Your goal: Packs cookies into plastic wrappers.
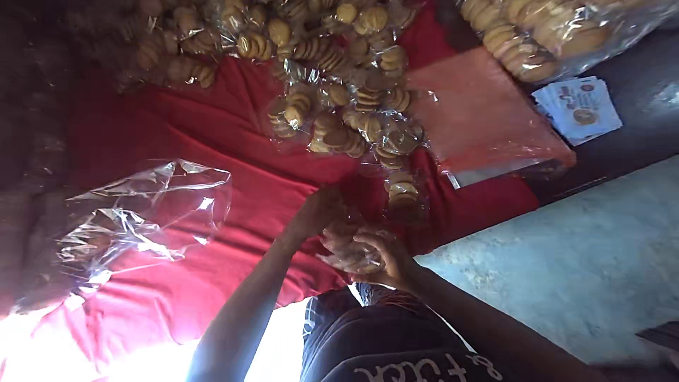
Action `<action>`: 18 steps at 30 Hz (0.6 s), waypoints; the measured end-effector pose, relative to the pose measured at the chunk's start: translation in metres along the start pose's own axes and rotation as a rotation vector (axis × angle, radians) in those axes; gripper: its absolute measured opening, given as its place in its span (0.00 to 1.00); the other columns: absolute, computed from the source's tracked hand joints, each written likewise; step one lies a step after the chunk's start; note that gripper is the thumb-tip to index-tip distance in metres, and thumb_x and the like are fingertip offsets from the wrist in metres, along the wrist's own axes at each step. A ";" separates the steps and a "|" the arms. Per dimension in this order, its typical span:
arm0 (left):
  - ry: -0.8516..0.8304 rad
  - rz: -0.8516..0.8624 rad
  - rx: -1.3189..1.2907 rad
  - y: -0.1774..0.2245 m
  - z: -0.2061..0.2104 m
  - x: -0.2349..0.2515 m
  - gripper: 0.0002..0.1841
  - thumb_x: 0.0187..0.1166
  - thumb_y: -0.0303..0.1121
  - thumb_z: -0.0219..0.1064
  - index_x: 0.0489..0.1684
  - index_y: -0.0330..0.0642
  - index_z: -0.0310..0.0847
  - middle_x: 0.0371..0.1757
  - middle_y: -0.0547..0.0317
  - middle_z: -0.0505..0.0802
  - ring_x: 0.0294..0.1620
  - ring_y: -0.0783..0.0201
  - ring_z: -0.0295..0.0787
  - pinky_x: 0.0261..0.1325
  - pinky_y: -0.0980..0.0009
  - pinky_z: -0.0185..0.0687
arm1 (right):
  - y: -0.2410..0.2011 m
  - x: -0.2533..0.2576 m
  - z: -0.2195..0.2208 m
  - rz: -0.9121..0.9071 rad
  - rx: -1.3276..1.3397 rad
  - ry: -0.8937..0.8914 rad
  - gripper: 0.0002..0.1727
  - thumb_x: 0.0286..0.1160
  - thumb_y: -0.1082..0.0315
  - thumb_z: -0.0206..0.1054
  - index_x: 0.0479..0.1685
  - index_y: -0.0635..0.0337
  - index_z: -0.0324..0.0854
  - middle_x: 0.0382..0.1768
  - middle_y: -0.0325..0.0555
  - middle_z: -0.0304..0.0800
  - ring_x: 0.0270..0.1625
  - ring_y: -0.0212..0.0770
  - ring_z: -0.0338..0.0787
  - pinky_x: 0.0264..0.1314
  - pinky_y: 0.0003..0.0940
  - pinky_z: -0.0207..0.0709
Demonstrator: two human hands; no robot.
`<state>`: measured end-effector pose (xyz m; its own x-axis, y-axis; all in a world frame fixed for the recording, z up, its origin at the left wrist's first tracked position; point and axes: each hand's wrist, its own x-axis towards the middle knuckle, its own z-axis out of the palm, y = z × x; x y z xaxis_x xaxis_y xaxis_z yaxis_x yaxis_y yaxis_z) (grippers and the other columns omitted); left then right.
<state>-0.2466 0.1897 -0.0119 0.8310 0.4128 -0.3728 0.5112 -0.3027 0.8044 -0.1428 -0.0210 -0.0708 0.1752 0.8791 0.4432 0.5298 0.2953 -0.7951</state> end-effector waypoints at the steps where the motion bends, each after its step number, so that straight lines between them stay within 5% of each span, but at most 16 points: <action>1: 0.069 0.106 -0.169 -0.009 0.005 -0.011 0.10 0.82 0.31 0.63 0.51 0.32 0.83 0.42 0.55 0.90 0.43 0.69 0.87 0.52 0.68 0.84 | 0.004 0.006 0.001 -0.002 0.002 0.003 0.38 0.67 0.41 0.75 0.70 0.56 0.73 0.63 0.55 0.83 0.70 0.37 0.81 0.77 0.25 0.70; 3: 0.272 0.300 -0.484 -0.031 0.020 -0.030 0.04 0.84 0.34 0.60 0.40 0.47 0.74 0.33 0.73 0.86 0.37 0.79 0.84 0.46 0.75 0.83 | 0.012 0.013 0.004 -0.005 -0.028 -0.001 0.36 0.64 0.40 0.76 0.66 0.55 0.78 0.60 0.55 0.82 0.67 0.41 0.80 0.75 0.29 0.71; 5: 0.352 0.382 -0.655 -0.047 0.030 -0.044 0.09 0.83 0.47 0.65 0.45 0.57 0.74 0.42 0.79 0.92 0.47 0.79 0.89 0.56 0.71 0.86 | 0.021 0.016 0.006 0.009 -0.075 -0.019 0.33 0.62 0.37 0.76 0.64 0.46 0.82 0.69 0.57 0.75 0.77 0.48 0.72 0.82 0.43 0.65; 8: 0.292 0.387 -0.633 -0.061 0.046 -0.059 0.19 0.86 0.51 0.60 0.56 0.44 0.79 0.52 0.73 0.91 0.55 0.77 0.87 0.65 0.71 0.83 | 0.027 0.023 0.001 -0.015 -0.066 -0.163 0.35 0.60 0.34 0.76 0.70 0.32 0.79 0.91 0.63 0.48 0.94 0.56 0.46 0.93 0.52 0.48; 9: 0.300 0.367 -0.620 -0.060 0.050 -0.061 0.16 0.89 0.45 0.57 0.52 0.43 0.82 0.48 0.75 0.92 0.52 0.81 0.87 0.62 0.74 0.83 | 0.027 0.026 0.002 -0.031 -0.013 -0.229 0.35 0.59 0.37 0.79 0.71 0.34 0.80 0.90 0.67 0.47 0.93 0.58 0.50 0.92 0.51 0.53; 11: 0.318 0.339 -0.571 -0.054 0.053 -0.059 0.14 0.89 0.31 0.50 0.43 0.39 0.84 0.43 0.74 0.90 0.48 0.83 0.85 0.58 0.77 0.82 | 0.024 0.032 0.009 -0.069 0.072 -0.281 0.34 0.55 0.45 0.83 0.65 0.46 0.86 0.82 0.75 0.63 0.82 0.61 0.71 0.82 0.47 0.69; 13: 0.300 0.356 -0.561 -0.051 0.055 -0.053 0.16 0.87 0.28 0.50 0.39 0.36 0.88 0.50 0.66 0.92 0.60 0.77 0.83 0.71 0.73 0.76 | 0.020 0.026 0.013 -0.081 0.045 -0.219 0.31 0.55 0.47 0.84 0.60 0.49 0.85 0.75 0.72 0.72 0.77 0.55 0.77 0.79 0.39 0.73; 15: 0.244 0.395 -0.708 -0.048 0.054 -0.047 0.18 0.89 0.41 0.53 0.35 0.48 0.88 0.56 0.70 0.87 0.65 0.76 0.78 0.72 0.74 0.72 | 0.016 0.015 0.010 -0.106 0.025 -0.131 0.29 0.55 0.50 0.85 0.58 0.49 0.85 0.68 0.66 0.77 0.72 0.51 0.79 0.77 0.36 0.74; 17: 0.135 0.432 -0.877 -0.039 0.050 -0.037 0.19 0.85 0.58 0.55 0.41 0.61 0.88 0.58 0.76 0.87 0.61 0.76 0.81 0.63 0.75 0.79 | 0.013 0.001 0.000 -0.129 0.014 -0.099 0.27 0.60 0.52 0.83 0.60 0.48 0.84 0.65 0.60 0.78 0.72 0.49 0.78 0.79 0.37 0.72; 18: 0.097 0.433 -0.852 -0.029 0.047 -0.032 0.18 0.86 0.57 0.55 0.46 0.59 0.89 0.57 0.75 0.89 0.59 0.74 0.84 0.61 0.73 0.82 | 0.013 -0.008 -0.005 -0.118 0.001 -0.090 0.25 0.63 0.52 0.81 0.60 0.48 0.83 0.65 0.58 0.78 0.73 0.48 0.78 0.80 0.38 0.71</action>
<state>-0.2777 0.1446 -0.0451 0.8688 0.4931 0.0452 -0.1992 0.2647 0.9435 -0.1328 -0.0259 -0.0823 0.0369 0.8683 0.4947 0.5414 0.3987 -0.7402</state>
